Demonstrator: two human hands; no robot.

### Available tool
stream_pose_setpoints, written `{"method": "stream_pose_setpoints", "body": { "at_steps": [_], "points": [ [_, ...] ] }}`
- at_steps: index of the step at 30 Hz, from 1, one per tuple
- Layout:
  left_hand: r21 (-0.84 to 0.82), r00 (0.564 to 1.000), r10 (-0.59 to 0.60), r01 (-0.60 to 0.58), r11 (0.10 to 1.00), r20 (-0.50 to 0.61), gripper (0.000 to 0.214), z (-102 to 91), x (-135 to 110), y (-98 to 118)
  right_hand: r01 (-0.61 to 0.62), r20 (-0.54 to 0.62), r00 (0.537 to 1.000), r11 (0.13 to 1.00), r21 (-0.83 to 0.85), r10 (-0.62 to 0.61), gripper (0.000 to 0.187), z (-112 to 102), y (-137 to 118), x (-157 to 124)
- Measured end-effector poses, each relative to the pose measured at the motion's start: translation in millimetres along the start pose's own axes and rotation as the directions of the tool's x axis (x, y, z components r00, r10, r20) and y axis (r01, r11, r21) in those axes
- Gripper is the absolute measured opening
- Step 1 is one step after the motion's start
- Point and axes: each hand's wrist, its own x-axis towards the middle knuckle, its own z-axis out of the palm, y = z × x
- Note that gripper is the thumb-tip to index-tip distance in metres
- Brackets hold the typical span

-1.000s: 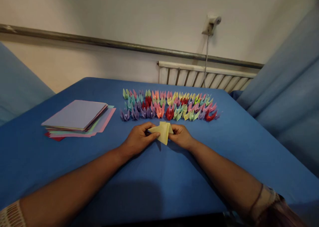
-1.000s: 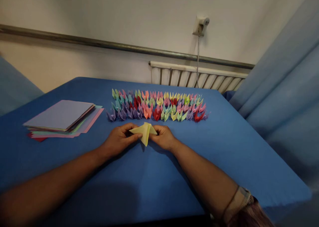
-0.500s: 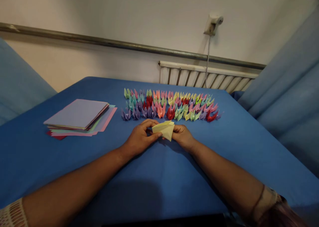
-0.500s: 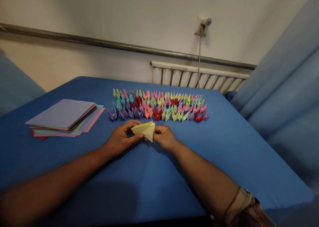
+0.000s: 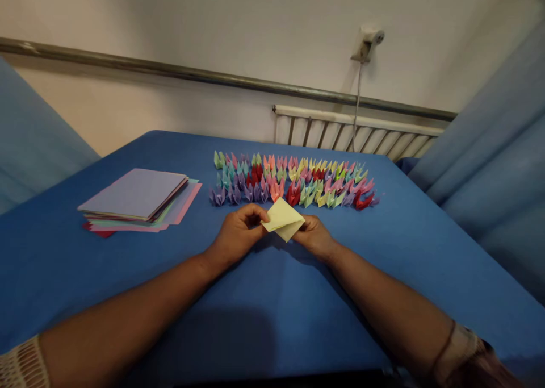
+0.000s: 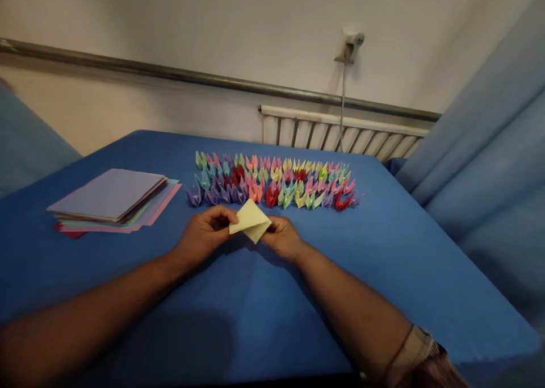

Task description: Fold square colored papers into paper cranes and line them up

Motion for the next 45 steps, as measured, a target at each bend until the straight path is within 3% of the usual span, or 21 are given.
{"method": "stream_pose_setpoints", "body": {
  "at_steps": [4, 6, 12, 15, 18, 21, 27, 32, 35, 40, 43, 45],
  "points": [
    [0.157, 0.991, 0.13, -0.125, 0.98, -0.016, 0.01, -4.7, 1, -1, -0.017, 0.156, 0.988, 0.997, 0.073, 0.005, 0.046, -6, -4, -2],
    [0.228, 0.986, 0.167, -0.162, 0.96, -0.002, 0.01, -7.1, 2, -2, -0.01, 0.18, 0.984, 0.995, 0.103, -0.009, 0.056, -6, -8, -3],
    [0.361, 0.978, 0.16, -0.198, 0.911, 0.135, 0.018, -9.7, 1, 0, 0.021, -0.043, 0.999, 0.993, -0.113, -0.026, 0.045, 3, -14, -4],
    [0.414, 0.979, 0.141, -0.189, 0.89, 0.144, 0.019, -9.0, -1, 4, 0.042, -0.126, 0.99, 0.989, -0.145, -0.06, 0.036, 5, -14, -2],
    [0.368, 0.988, 0.124, -0.148, 0.918, 0.087, 0.022, -7.3, -1, 6, 0.034, -0.168, 0.984, 0.993, -0.115, -0.053, 0.027, 6, -13, 0],
    [0.204, 0.999, 0.023, -0.029, 0.979, 0.034, 0.034, -5.1, 0, 5, 0.0, -0.169, 0.986, 0.999, -0.051, -0.008, 0.03, 8, -12, 1],
    [0.108, 0.985, -0.153, 0.144, 0.984, 0.077, 0.029, -3.3, 5, -1, -0.008, -0.188, 0.982, 1.0, -0.025, 0.003, 0.031, 10, -11, 0],
    [0.11, 0.993, -0.12, 0.12, 0.987, -0.011, 0.031, -5.0, 7, -2, -0.107, -0.006, 0.994, 0.994, -0.01, 0.107, 0.037, 7, -8, -1],
    [0.192, 0.995, -0.096, 0.092, 0.977, 0.009, 0.031, -7.1, 8, -4, -0.141, 0.036, 0.989, 0.99, -0.029, 0.142, 0.036, 7, -7, -1],
    [0.31, 0.988, -0.1, 0.059, 0.949, 0.118, 0.032, -8.2, 9, -6, -0.086, -0.098, 0.991, 0.996, 0.026, 0.088, 0.033, 10, -4, 0],
    [0.264, 0.983, -0.114, 0.073, 0.962, 0.145, 0.027, -6.5, 7, -7, -0.079, -0.15, 0.985, 0.996, 0.037, 0.084, 0.031, 10, -1, 1],
    [0.239, 0.98, -0.12, 0.079, 0.968, 0.161, 0.037, -5.3, 7, -9, -0.077, -0.205, 0.975, 0.997, 0.025, 0.08, 0.031, 9, 1, 3]
  ]
}}
